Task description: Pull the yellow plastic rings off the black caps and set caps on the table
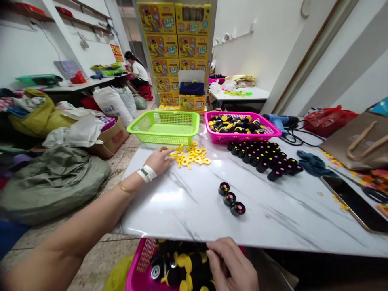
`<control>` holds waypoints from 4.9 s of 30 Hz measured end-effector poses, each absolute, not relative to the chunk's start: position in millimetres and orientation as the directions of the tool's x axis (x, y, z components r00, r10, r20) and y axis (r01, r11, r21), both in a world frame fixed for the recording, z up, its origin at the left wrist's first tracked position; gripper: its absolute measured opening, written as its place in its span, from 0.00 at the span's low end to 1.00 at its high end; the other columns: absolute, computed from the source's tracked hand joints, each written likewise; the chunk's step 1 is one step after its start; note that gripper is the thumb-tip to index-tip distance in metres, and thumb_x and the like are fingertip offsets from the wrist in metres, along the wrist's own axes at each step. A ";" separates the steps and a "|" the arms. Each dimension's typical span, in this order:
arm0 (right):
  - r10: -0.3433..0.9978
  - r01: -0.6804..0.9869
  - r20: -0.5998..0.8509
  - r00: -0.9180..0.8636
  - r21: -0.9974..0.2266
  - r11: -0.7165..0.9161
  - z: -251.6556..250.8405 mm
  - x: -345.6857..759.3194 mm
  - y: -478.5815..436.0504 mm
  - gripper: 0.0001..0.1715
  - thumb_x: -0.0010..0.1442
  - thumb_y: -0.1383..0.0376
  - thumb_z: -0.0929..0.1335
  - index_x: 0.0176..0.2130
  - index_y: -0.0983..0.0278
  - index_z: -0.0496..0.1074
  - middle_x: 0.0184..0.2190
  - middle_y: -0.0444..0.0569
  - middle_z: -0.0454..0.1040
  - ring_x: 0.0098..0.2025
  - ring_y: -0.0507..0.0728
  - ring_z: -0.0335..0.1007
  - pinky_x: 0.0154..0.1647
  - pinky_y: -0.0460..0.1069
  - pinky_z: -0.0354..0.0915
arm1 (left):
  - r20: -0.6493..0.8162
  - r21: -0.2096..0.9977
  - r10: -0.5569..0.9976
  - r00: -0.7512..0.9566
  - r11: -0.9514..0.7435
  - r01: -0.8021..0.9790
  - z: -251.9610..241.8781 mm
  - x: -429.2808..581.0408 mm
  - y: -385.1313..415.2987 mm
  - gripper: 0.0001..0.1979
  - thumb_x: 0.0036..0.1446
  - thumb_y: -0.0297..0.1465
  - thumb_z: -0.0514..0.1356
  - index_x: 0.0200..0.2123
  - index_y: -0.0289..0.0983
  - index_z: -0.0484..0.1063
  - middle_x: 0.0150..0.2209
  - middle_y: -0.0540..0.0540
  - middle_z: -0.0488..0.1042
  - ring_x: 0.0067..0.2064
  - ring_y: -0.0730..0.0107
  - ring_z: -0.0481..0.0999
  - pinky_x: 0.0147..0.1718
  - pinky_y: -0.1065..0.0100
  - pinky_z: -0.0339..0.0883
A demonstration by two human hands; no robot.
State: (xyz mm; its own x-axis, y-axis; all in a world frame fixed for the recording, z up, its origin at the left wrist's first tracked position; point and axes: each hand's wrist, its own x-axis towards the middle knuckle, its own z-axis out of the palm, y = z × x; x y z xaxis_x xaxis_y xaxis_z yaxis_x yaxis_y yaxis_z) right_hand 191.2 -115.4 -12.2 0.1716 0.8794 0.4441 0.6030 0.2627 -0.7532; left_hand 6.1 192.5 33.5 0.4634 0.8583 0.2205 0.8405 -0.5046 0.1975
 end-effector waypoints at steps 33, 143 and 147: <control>0.967 -0.555 -0.246 -0.074 -0.795 -0.244 5.6 187.1 -89.6 0.15 0.59 0.56 0.71 0.41 0.65 0.73 0.29 0.43 0.69 0.22 0.46 0.65 0.19 0.42 0.68 | 0.394 0.718 0.584 0.709 -0.677 0.159 26.9 34.3 -23.1 0.11 0.54 0.21 0.54 0.38 0.40 0.69 0.43 0.44 0.70 0.38 0.71 0.73 0.36 0.69 0.70; 0.899 0.143 -0.367 -0.237 -0.929 -0.342 30.4 166.2 -20.5 0.21 0.61 0.51 0.66 0.46 0.61 0.60 0.15 0.32 0.61 0.12 0.46 0.50 0.10 0.39 0.47 | 0.352 0.621 0.809 0.472 -0.579 0.528 -2.1 6.3 -9.4 0.13 0.54 0.29 0.57 0.44 0.38 0.67 0.35 0.46 0.71 0.35 0.66 0.74 0.32 0.67 0.71; 0.976 0.281 -0.155 -0.152 -0.954 -0.107 14.5 155.6 -49.6 0.18 0.62 0.51 0.65 0.44 0.62 0.67 0.19 0.35 0.56 0.20 0.47 0.52 0.20 0.42 0.52 | 0.421 0.510 0.745 0.518 -0.666 0.544 -24.2 -0.6 -28.6 0.15 0.51 0.30 0.59 0.44 0.40 0.65 0.34 0.46 0.73 0.30 0.63 0.76 0.24 0.66 0.70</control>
